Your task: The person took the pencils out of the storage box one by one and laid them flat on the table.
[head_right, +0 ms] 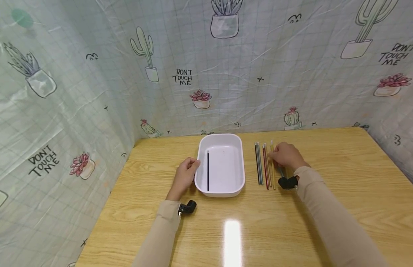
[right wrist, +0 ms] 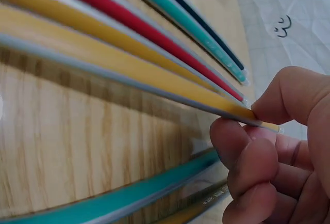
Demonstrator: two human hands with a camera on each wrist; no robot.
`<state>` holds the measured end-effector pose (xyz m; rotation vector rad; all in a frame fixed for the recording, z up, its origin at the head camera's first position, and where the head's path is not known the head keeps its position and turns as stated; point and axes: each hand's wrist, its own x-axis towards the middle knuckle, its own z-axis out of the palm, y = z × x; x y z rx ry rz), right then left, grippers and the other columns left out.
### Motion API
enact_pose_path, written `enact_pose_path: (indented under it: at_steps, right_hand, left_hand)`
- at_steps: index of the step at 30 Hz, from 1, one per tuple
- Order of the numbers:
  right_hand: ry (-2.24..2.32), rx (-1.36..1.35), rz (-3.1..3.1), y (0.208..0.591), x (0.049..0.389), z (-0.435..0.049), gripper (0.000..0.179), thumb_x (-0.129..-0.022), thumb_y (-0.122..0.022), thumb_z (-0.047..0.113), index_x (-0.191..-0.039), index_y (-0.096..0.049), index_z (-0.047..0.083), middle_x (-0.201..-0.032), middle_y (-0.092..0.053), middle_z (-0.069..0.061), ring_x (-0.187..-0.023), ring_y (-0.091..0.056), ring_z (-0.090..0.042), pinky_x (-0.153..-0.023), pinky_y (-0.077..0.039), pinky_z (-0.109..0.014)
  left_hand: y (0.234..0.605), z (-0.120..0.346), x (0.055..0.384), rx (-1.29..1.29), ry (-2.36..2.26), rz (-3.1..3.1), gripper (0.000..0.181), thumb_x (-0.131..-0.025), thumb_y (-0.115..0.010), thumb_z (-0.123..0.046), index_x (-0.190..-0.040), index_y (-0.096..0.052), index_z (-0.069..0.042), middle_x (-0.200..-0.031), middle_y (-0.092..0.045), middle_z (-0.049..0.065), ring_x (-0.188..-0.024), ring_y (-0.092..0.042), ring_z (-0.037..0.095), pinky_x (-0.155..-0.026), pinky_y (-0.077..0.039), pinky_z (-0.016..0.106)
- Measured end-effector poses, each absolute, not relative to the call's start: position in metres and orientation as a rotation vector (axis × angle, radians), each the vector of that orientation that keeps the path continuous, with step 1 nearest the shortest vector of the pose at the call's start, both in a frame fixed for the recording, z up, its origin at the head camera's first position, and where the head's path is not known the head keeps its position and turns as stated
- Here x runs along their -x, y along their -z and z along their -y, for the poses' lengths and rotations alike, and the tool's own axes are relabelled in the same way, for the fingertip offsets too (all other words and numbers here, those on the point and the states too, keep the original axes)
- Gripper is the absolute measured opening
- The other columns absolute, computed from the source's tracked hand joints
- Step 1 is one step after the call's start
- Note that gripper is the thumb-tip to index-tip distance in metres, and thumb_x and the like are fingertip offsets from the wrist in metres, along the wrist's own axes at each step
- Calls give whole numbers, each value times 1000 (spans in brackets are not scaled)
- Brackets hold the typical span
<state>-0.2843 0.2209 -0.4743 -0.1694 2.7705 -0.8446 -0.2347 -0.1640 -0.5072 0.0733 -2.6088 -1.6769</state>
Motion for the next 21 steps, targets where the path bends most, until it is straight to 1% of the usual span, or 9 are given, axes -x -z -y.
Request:
enact_pose_path:
  at_steps: [3, 10, 12, 14, 19, 21]
  right_hand:
    - [802, 172, -2788, 476, 285, -218, 36, -99, -53, 26, -67, -61, 10, -51, -54, 0, -51, -52, -20, -55, -38, -33]
    - [723, 132, -2836, 477, 282, -210, 45, -98, -57, 29, -55, -49, 17, -46, -44, 4, -45, -44, -16, -50, -37, -31]
    - [713, 106, -2850, 477, 281, -207, 47, -98, -57, 29, -53, -46, 18, -45, -40, 5, -44, -41, -14, -48, -36, -30]
    - [715, 80, -2858, 477, 279, -205, 47, -97, -58, 28, -53, -45, 18, -46, -39, 6, -44, -41, -14, -47, -35, -30]
    - [715, 26, -2871, 474, 273, -199, 47, -98, -59, 29, -54, -47, 17, -47, -43, 4, -45, -46, -15, -48, -37, -30]
    - [715, 21, -2882, 473, 271, -197, 47, -98, -59, 29, -55, -46, 17, -48, -42, 5, -46, -46, -16, -48, -37, -30]
  left_hand:
    - [507, 164, 235, -65, 1666, 2611, 32, -102, -58, -41, -110, -68, -12, -89, -66, 6, -75, -61, 16, -63, -51, 28]
    - [508, 166, 234, -54, 1670, 2620, 30, -103, -58, -40, -111, -68, -13, -90, -66, 6, -75, -62, 17, -63, -51, 28]
    - [509, 166, 233, -53, 1674, 2618, 30, -103, -58, -40, -111, -68, -13, -90, -66, 6, -75, -62, 17, -63, -51, 28]
    - [509, 167, 233, -50, 1670, 2616, 30, -102, -58, -41, -110, -68, -13, -90, -67, 6, -76, -62, 16, -64, -51, 28]
    - [509, 168, 232, -40, 1670, 2615, 32, -102, -58, -42, -110, -68, -14, -90, -67, 6, -76, -62, 16, -65, -51, 28]
    - [509, 169, 232, -40, 1672, 2617, 32, -102, -58, -43, -110, -68, -14, -90, -67, 6, -76, -62, 16, -64, -51, 28]
